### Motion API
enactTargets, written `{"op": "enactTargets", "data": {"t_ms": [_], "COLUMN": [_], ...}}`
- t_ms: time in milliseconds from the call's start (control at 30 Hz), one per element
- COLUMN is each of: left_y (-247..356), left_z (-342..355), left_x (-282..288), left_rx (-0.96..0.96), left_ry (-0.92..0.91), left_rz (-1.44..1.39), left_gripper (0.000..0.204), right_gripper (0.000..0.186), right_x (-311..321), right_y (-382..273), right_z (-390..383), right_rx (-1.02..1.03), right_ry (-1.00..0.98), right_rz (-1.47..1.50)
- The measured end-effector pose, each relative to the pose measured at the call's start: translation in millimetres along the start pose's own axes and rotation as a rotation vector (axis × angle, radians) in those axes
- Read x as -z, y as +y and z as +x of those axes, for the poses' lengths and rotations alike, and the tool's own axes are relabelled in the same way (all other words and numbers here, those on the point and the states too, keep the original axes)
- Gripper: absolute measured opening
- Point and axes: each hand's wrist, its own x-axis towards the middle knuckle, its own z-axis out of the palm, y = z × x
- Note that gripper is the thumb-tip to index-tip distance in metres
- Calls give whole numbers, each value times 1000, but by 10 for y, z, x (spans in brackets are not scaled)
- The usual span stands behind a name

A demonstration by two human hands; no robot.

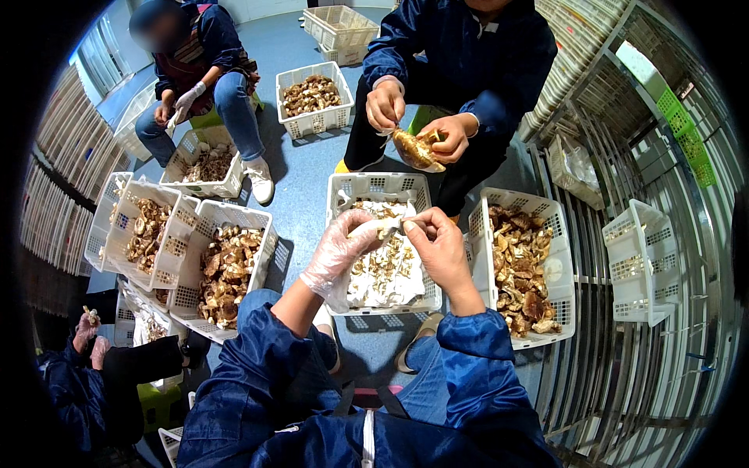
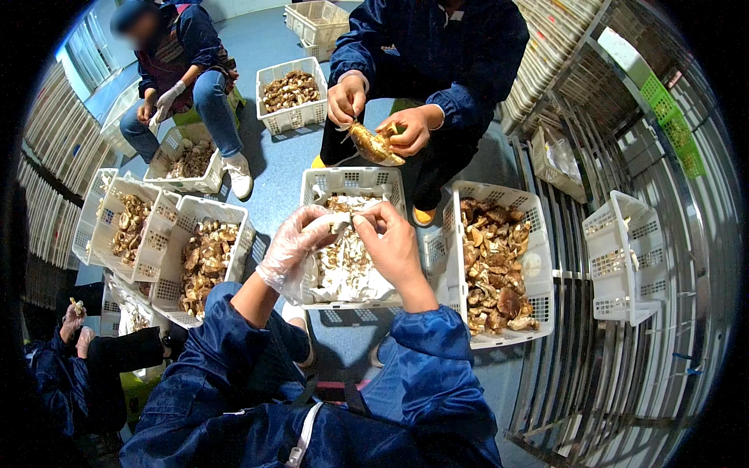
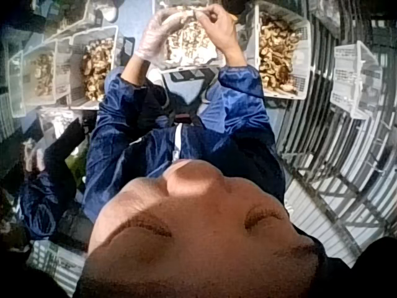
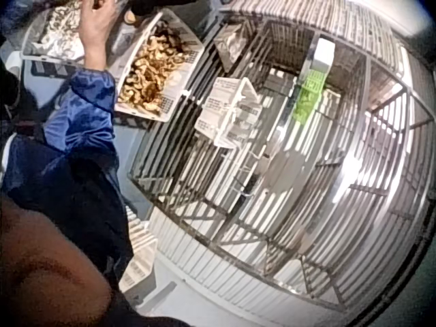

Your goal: The person cleans mushrooms using a small tool, scraping dirt from the stems and caps before moving them between plastic crates.

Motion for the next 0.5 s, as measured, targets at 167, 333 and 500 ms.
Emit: {"op": "enactTargets", "data": {"t_ms": [167,333,500], "left_y": [40,101,175], "left_z": [8,-38,-55], "left_x": [22,-10,-89], "left_rx": [144,156,86], "left_ry": [-54,-71,-59], "left_rz": [-306,-465,-530], "left_gripper": [32,46,49], "right_gripper": [14,15,18], "right_x": [20,78,159], "right_y": [14,145,177], "right_z": [24,60,45], "right_rx": [-40,-29,-31], "right_ry": [42,141,80], "right_rz": [34,-40,-208]}}
